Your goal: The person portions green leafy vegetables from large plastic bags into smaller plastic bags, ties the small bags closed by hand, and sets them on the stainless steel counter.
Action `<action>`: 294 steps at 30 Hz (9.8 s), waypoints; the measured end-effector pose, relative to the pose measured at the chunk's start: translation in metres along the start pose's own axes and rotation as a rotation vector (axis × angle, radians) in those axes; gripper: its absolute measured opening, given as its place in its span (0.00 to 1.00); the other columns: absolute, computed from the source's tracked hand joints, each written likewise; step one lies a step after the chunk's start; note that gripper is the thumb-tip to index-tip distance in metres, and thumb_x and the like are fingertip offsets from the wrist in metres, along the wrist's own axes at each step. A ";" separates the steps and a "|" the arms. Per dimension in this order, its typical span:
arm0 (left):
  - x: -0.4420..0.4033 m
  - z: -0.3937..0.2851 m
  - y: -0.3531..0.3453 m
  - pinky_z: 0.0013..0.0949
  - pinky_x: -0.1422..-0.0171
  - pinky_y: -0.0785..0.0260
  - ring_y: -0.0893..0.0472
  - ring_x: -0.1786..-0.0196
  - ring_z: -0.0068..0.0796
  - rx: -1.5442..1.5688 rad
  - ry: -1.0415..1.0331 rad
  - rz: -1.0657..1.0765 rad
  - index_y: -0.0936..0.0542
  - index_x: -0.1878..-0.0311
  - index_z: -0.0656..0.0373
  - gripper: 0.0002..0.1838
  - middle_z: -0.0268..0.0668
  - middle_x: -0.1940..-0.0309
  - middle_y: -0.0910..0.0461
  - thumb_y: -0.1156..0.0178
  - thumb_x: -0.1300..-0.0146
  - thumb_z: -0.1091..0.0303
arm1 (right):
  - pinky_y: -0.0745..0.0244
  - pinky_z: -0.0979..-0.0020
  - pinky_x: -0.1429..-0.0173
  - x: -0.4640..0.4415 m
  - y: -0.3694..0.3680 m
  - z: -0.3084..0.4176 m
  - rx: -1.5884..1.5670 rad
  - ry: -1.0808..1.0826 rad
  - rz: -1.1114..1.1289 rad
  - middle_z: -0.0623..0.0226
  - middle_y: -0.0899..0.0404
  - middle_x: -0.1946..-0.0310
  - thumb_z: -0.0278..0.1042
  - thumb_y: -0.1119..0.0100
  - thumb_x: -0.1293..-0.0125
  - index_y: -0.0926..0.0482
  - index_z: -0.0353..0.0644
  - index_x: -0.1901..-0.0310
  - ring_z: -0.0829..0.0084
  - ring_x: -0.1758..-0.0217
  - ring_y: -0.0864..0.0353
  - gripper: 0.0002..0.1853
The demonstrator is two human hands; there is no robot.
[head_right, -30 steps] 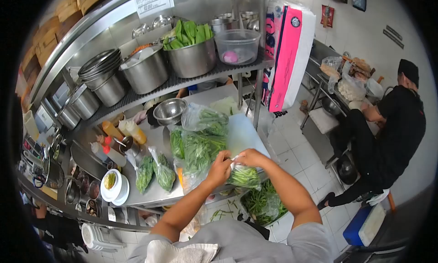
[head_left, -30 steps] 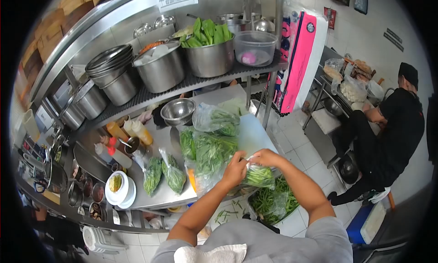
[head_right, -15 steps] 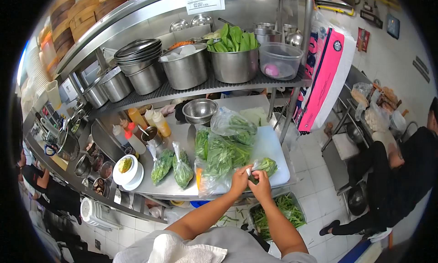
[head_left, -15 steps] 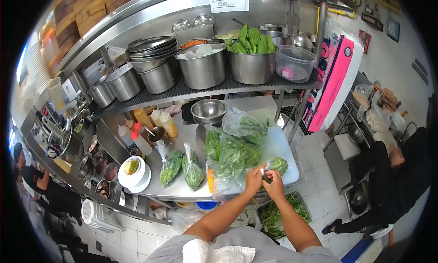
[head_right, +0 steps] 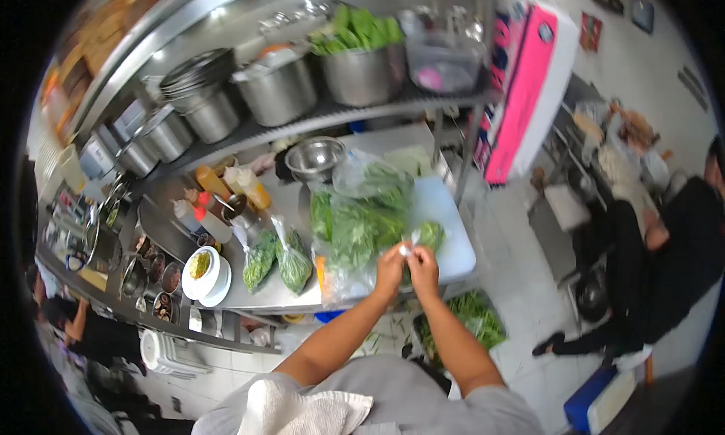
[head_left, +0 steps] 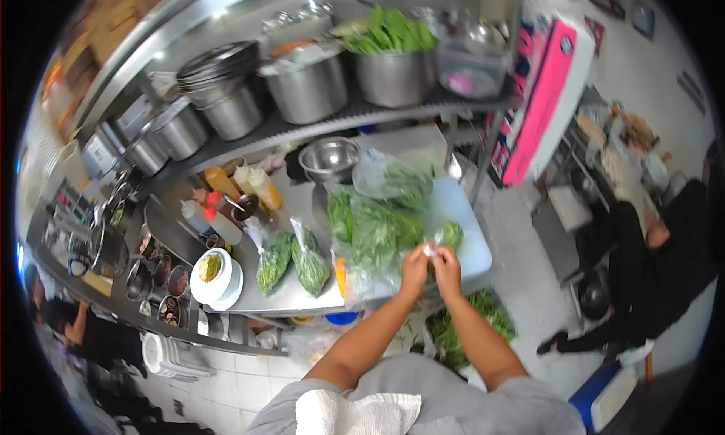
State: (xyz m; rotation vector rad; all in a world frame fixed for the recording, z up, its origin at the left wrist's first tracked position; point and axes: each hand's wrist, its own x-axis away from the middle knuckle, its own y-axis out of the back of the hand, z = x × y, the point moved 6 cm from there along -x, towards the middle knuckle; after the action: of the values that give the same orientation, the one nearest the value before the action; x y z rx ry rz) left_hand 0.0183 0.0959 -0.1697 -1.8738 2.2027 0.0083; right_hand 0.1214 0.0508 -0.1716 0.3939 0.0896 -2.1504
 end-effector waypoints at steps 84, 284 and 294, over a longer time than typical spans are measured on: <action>0.011 -0.146 0.149 0.27 0.47 0.34 0.24 0.55 0.21 -0.268 0.007 0.024 0.21 0.54 0.58 0.14 0.32 0.58 0.21 0.53 0.33 0.62 | 0.38 0.81 0.71 -0.019 0.071 0.051 -0.412 -0.377 0.191 0.73 0.29 0.75 0.39 0.54 0.30 0.28 0.37 0.51 0.83 0.76 0.35 0.14; -0.001 0.051 0.097 0.52 0.43 0.45 0.31 0.48 0.53 -0.921 -0.262 0.063 0.25 0.53 0.60 0.18 0.49 0.54 0.26 0.47 0.44 0.61 | 0.28 0.71 0.58 -0.008 -0.146 0.070 -0.071 0.073 0.692 0.64 0.22 0.69 0.41 0.47 0.36 0.23 0.37 0.57 0.72 0.67 0.24 0.15; -0.002 0.005 0.091 0.50 0.57 0.40 0.27 0.63 0.58 -0.829 -0.279 0.118 0.23 0.62 0.64 0.21 0.53 0.68 0.23 0.49 0.41 0.52 | 0.34 0.68 0.70 -0.053 -0.156 0.048 -0.216 -0.579 0.290 0.69 0.32 0.86 0.57 0.49 0.39 0.28 0.39 0.83 0.73 0.78 0.30 0.28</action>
State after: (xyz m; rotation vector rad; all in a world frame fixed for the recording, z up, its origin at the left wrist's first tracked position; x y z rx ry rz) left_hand -0.0692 0.1140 -0.1881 -1.8992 2.2692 1.2915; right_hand 0.0109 0.1724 -0.1229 -0.3280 -0.0616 -1.8649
